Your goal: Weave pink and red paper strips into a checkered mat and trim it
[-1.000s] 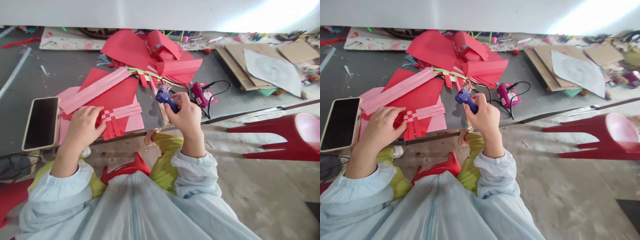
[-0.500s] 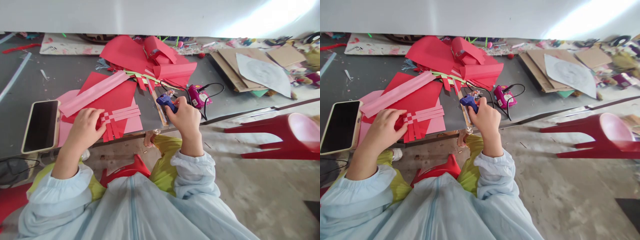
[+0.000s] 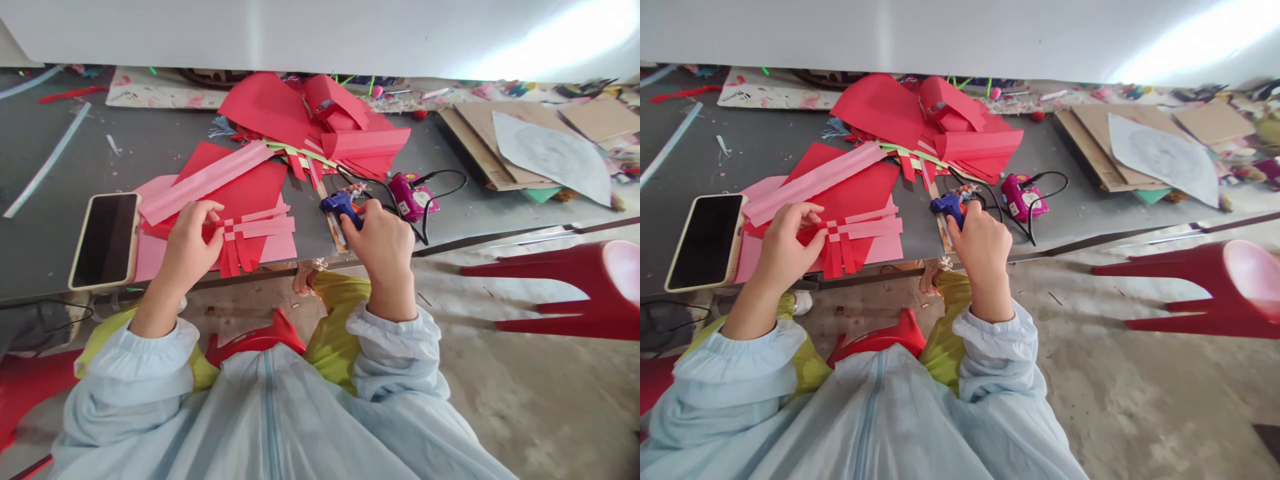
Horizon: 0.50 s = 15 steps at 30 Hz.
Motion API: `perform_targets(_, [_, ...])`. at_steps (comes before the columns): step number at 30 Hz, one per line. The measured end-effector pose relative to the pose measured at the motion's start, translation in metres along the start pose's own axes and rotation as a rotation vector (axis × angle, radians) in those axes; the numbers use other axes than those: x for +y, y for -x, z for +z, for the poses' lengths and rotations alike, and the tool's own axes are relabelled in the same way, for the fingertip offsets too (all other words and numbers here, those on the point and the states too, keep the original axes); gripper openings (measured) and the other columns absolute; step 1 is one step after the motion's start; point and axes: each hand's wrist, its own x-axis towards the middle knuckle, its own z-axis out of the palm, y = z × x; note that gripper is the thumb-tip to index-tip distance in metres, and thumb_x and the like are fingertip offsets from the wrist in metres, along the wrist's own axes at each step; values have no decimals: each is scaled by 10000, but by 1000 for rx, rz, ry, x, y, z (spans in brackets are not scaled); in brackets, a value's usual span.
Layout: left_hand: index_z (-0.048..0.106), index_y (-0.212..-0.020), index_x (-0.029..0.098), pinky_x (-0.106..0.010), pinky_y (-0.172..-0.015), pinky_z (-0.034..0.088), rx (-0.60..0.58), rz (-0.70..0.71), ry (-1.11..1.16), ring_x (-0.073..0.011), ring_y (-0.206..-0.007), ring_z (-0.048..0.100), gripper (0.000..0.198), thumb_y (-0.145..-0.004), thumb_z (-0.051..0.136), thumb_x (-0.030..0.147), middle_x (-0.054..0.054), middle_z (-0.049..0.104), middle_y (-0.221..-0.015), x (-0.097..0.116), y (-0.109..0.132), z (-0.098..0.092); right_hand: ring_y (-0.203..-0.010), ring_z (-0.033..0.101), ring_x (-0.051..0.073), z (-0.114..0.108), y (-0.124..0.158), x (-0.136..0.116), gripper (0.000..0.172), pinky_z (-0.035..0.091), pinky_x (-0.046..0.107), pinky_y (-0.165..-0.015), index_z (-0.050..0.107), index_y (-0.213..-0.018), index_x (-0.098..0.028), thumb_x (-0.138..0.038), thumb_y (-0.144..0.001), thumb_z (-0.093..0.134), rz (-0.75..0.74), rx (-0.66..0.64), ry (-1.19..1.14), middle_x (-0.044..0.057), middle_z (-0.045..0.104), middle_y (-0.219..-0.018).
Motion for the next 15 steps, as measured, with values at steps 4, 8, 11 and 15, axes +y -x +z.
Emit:
perform_targets(4, [583, -1066, 220, -270, -734, 588, 96, -167, 305, -136, -841, 657, 337, -743, 651, 151, -4, 619, -937, -2, -5, 3, -806, 692, 321, -6, 8, -5, 330, 335, 330, -592, 656, -1017, -122, -396, -939, 489, -37, 64, -19, 168, 740, -910])
perform_targets(8, [585, -991, 223, -285, -781, 601, 228, -171, 475, -126, -824, 664, 343, -678, 697, 142, 7, 628, -924, -9, -9, 5, -797, 687, 260, -11, 13, -13, 270, 400, 324, -634, 681, -875, -159, -344, -941, 495, -182, 212, -251, 122, 745, -893])
perform_targets(11, [584, -986, 236, -282, -767, 602, 269, -139, 566, -131, -822, 667, 350, -679, 742, 183, 10, 624, -907, -12, -12, 3, -699, 655, 185, -16, 16, -29, 217, 453, 296, -658, 663, -789, -186, -348, -900, 570, -325, 260, -580, 53, 722, -772])
perform_targets(15, [586, -986, 247, -223, -699, 577, 354, -48, 594, -98, -780, 645, 340, -708, 781, 250, 15, 617, -933, -8, -13, -2, -703, 634, 156, -26, 15, -58, 128, 498, 289, -670, 664, -850, -196, -299, -871, 590, -517, 254, -854, 40, 723, -831])
